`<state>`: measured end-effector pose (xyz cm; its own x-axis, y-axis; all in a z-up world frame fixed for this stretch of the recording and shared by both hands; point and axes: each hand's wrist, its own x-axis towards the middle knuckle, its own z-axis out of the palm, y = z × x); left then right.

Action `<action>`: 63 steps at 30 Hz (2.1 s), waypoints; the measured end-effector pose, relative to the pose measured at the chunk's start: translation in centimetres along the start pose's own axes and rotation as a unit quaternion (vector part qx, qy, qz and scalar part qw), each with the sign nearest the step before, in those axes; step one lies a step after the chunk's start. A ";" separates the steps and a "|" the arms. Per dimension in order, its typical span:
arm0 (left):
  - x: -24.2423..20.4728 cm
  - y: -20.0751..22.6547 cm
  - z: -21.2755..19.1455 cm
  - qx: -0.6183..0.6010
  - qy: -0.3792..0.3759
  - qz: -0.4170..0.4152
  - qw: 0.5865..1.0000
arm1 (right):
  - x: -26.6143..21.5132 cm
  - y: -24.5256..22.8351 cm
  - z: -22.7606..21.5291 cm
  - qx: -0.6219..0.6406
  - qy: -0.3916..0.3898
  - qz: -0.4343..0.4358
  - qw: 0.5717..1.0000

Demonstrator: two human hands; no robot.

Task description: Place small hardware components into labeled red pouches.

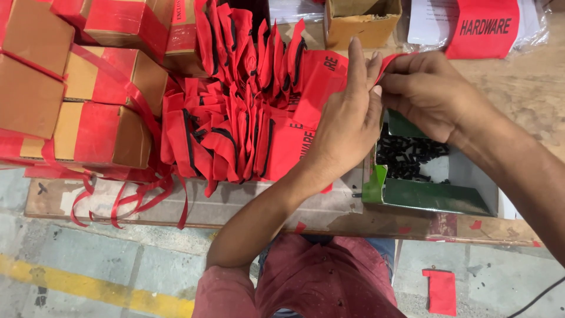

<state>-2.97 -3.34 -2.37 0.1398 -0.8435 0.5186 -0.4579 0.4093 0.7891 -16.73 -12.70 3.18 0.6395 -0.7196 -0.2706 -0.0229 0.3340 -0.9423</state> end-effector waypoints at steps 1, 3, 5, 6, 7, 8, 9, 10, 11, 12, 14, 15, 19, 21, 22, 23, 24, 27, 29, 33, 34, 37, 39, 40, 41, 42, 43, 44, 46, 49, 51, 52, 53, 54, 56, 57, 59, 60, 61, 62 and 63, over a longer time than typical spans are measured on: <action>0.3 0.3 -0.3 0.001 0.001 -0.001 1.000 | 0.4 0.3 0.1 0.000 -0.001 0.000 1.000; 0.8 0.9 -0.7 -0.033 -0.006 -0.058 0.998 | 1.0 1.0 0.3 0.023 0.056 0.057 0.997; 0.8 0.3 -0.8 -0.053 -0.010 -0.080 0.995 | 1.1 1.2 0.0 0.036 0.058 0.059 0.996; 0.8 0.0 -0.9 -0.073 -0.013 -0.102 0.992 | 1.1 1.3 -0.1 0.048 0.059 0.061 0.995; 0.8 -0.1 -0.9 -0.073 -0.010 -0.104 0.992 | 1.1 1.2 -0.1 0.047 0.057 0.063 0.995; 0.8 -0.3 -1.0 -0.088 -0.008 -0.106 0.990 | 1.0 1.0 0.0 0.063 0.051 0.061 0.995; 0.7 -0.5 -1.1 -0.102 -0.005 -0.108 0.989 | 0.9 0.9 0.1 0.079 0.045 0.059 0.994; 0.6 -0.6 -1.2 -0.101 -0.003 -0.110 0.989 | 1.0 1.0 0.1 0.078 0.043 0.061 0.994; 0.5 -0.7 -1.2 -0.110 -0.005 -0.113 0.987 | 1.0 1.0 0.0 0.087 0.050 0.067 0.993; 0.5 -0.8 -1.2 -0.120 -0.007 -0.116 0.986 | 1.1 1.0 0.0 0.096 0.058 0.074 0.991; 0.6 -0.7 -1.2 -0.126 -0.009 -0.120 0.985 | 0.8 0.6 0.4 0.092 0.045 0.068 0.992; 0.7 -0.7 -1.2 -0.132 -0.012 -0.125 0.983 | 0.6 0.4 0.7 0.089 0.033 0.062 0.994; 1.0 -0.4 -1.6 -0.135 -0.015 -0.138 0.981 | 0.8 0.3 0.5 0.083 0.000 0.039 0.996; 1.2 -0.1 -2.0 -0.134 -0.016 -0.145 0.980 | 0.7 -0.3 1.3 0.032 -0.004 0.059 0.998; 1.2 0.0 -2.3 -0.134 -0.015 -0.145 0.980 | 0.5 -0.8 1.8 0.031 -0.004 0.059 0.998; 1.2 0.1 -2.5 -0.136 -0.013 -0.146 0.980 | 0.3 -1.3 2.3 0.017 -0.001 0.065 0.998; 1.2 0.2 -2.8 -0.138 -0.011 -0.147 0.979 | 0.1 -1.7 2.8 0.003 0.002 0.071 0.997; 1.2 -0.4 -2.9 -0.127 0.000 -0.134 0.983 | -0.2 -2.0 2.9 -0.035 -0.023 0.042 0.998; 1.5 -0.1 -3.3 -0.119 0.011 -0.127 0.985 | -1.4 -2.3 2.9 -0.182 -0.003 -0.001 0.983; 1.6 -0.8 -3.4 -0.110 0.054 -0.068 0.990 | -4.0 -3.3 4.3 -0.506 0.131 -0.232 0.821; 1.6 -0.5 -3.7 -0.112 0.052 -0.066 0.990 | -4.0 -3.3 3.9 -0.506 0.134 -0.231 0.820; 2.2 1.1 -4.1 -0.172 0.047 -0.035 0.983 | -4.3 -3.1 2.0 -0.566 0.162 -0.396 0.705; 2.7 2.9 -4.8 -0.252 0.024 -0.029 0.967 | -4.0 -2.9 0.6 -0.448 0.044 -0.359 0.818; 2.9 3.6 -4.9 -0.258 0.015 -0.026 0.966 | -3.5 -1.8 0.0 -0.450 0.055 -0.358 0.817; 3.1 4.2 -5.0 -0.286 0.009 -0.014 0.958 | -2.9 -0.8 -0.6 -0.400 0.008 -0.257 0.880; 3.2 4.8 -5.1 -0.314 0.003 -0.002 0.949 | -2.4 0.2 -1.3 -0.341 -0.039 -0.154 0.927; 3.2 4.8 -5.3 -0.320 -0.003 0.001 0.948 | -2.4 0.5 -1.4 -0.343 -0.030 -0.155 0.926; 3.3 4.9 -5.5 -0.202 0.003 0.034 0.979 | -2.5 0.8 -1.6 -0.296 -0.019 -0.160 0.941; 3.2 5.4 -5.6 -0.088 0.004 0.067 0.994 | -2.6 1.3 -2.2 -0.247 -0.002 -0.162 0.955; 3.2 6.4 -6.0 -0.080 0.007 0.068 0.995 | -2.8 1.1 -3.6 -0.079 0.016 -0.275 0.958; 2.8 6.2 -6.3 -0.294 -0.012 -0.009 0.956 | -3.1 0.7 -5.3 -0.105 0.092 -0.334 0.932; 2.6 5.4 -6.1 -0.294 -0.013 -0.007 0.956 | -3.3 -0.2 -5.9 -0.106 0.093 -0.335 0.932; 2.2 4.6 -5.9 -0.295 -0.017 -0.022 0.955 | -3.4 -1.1 -6.4 -0.118 0.126 -0.369 0.913; 1.8 3.8 -5.8 -0.296 -0.020 -0.036 0.954 | -3.5 -2.0 -6.9 -0.131 0.157 -0.402 0.893; 1.0 2.5 -5.5 -0.305 -0.026 -0.065 0.950 | -2.9 -1.4 -10.9 -0.103 0.163 -0.394 0.899; 0.6 1.9 -5.3 -0.315 -0.033 -0.093 0.944 | -2.5 -1.2 -12.9 -0.075 0.170 -0.387 0.903; -0.1 0.7 -4.9 -0.287 -0.032 -0.102 0.952 | -1.9 0.4 -16.9 -0.083 0.176 -0.356 0.914; -0.5 0.0 -4.7 -0.259 -0.034 -0.111 0.959 | -1.6 1.2 -18.9 -0.091 0.185 -0.325 0.923; -0.7 -0.5 -4.5 -0.259 -0.031 -0.113 0.959 | -1.0 1.9 -20.3 -0.092 0.182 -0.323 0.924; -0.9 -0.9 -4.4 -0.235 -0.024 -0.110 0.965 | -0.4 2.7 -21.7 -0.117 0.203 -0.310 0.921; -1.1 -1.5 -4.3 -0.210 -0.016 -0.107 0.972 | 0.3 3.4 -23.0 -0.142 0.223 -0.298 0.917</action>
<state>1.31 -1.56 -2.66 0.1621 -0.9328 0.3219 -0.0217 0.3228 0.9462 -34.35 -25.76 -4.63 0.2278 -0.9215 0.3145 -0.0120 -0.3256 -0.9454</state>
